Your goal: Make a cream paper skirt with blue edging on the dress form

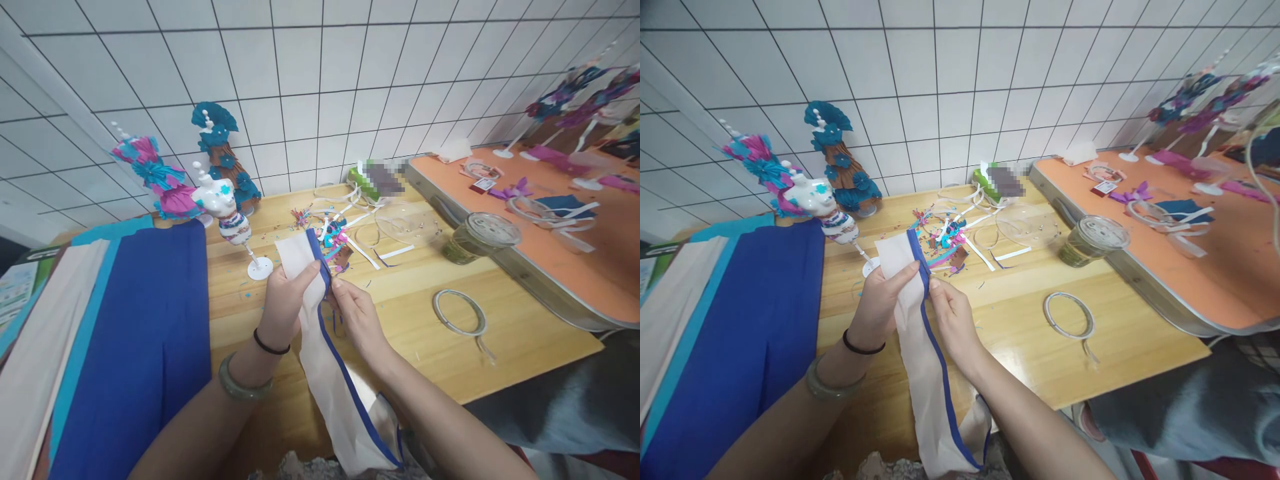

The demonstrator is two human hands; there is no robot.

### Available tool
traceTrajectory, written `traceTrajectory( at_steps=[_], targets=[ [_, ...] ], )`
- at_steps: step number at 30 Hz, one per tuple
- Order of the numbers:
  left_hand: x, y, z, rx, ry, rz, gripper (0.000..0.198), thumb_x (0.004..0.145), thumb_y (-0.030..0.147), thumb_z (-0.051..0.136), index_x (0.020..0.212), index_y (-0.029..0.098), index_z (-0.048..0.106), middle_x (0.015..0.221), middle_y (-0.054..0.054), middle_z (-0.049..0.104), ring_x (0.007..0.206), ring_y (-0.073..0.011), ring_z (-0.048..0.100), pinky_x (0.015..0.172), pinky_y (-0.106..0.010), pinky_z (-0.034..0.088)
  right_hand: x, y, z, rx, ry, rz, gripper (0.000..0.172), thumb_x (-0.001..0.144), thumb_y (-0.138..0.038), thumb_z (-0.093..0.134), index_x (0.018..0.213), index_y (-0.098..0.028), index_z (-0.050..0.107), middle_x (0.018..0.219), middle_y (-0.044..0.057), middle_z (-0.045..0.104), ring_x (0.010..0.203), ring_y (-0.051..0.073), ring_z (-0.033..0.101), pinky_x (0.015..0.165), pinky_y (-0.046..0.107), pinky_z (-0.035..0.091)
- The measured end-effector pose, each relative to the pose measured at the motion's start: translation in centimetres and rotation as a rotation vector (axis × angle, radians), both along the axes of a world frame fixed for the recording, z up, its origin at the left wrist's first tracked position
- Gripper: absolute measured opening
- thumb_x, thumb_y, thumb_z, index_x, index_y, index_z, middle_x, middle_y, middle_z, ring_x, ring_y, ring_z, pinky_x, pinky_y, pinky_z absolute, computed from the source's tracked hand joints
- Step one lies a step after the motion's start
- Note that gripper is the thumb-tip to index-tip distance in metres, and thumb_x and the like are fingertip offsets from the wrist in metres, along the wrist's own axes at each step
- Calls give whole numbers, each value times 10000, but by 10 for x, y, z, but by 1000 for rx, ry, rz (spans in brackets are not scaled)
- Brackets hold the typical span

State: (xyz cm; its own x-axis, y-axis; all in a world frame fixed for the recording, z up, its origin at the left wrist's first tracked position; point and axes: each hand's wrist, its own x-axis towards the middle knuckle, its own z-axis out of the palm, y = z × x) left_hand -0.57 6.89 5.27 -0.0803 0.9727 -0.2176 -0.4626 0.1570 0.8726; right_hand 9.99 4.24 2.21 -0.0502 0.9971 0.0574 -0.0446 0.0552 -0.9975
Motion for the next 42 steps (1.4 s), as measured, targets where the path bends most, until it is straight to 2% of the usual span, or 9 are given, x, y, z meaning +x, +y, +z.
traceTrajectory(
  at_steps=[5, 11, 18, 34, 42],
  targets=[
    [-1, 1, 1, -3, -6, -2, 380, 579, 272, 790, 916, 130, 685, 903, -82, 725, 784, -225, 672, 730, -337, 512, 0, -1, 0, 9, -55, -19, 414, 892, -512, 393, 618, -213, 310, 622, -38, 267, 573, 116, 246, 529, 254, 220],
    [-4, 0, 2, 42, -8, -9, 381, 628, 265, 769, 972, 132, 672, 986, -86, 719, 879, -236, 669, 802, -341, 518, 0, -2, 2, 36, -100, -24, 410, 903, -492, 380, 615, -211, 303, 618, -38, 270, 572, 114, 253, 531, 253, 222],
    [-7, 2, 4, 41, -76, -38, 357, 640, 247, 766, 967, 141, 674, 1014, -88, 711, 901, -240, 668, 835, -364, 512, -2, -3, 4, 80, -117, -19, 391, 918, -457, 368, 619, -213, 306, 623, -33, 279, 579, 118, 268, 537, 253, 237],
    [-6, 2, 2, 65, -115, -58, 342, 668, 208, 745, 993, 139, 663, 996, -77, 711, 870, -215, 664, 819, -338, 506, -5, 0, 6, 56, -32, 18, 402, 907, -497, 378, 630, -209, 333, 620, -41, 287, 563, 111, 247, 524, 255, 224],
    [-4, 1, 1, 50, -78, -39, 314, 656, 236, 750, 942, 128, 678, 952, -81, 716, 844, -219, 660, 751, -319, 511, -8, 0, 9, 60, -15, -8, 404, 914, -478, 374, 616, -211, 327, 605, -43, 288, 558, 110, 245, 521, 255, 228]
  ],
)
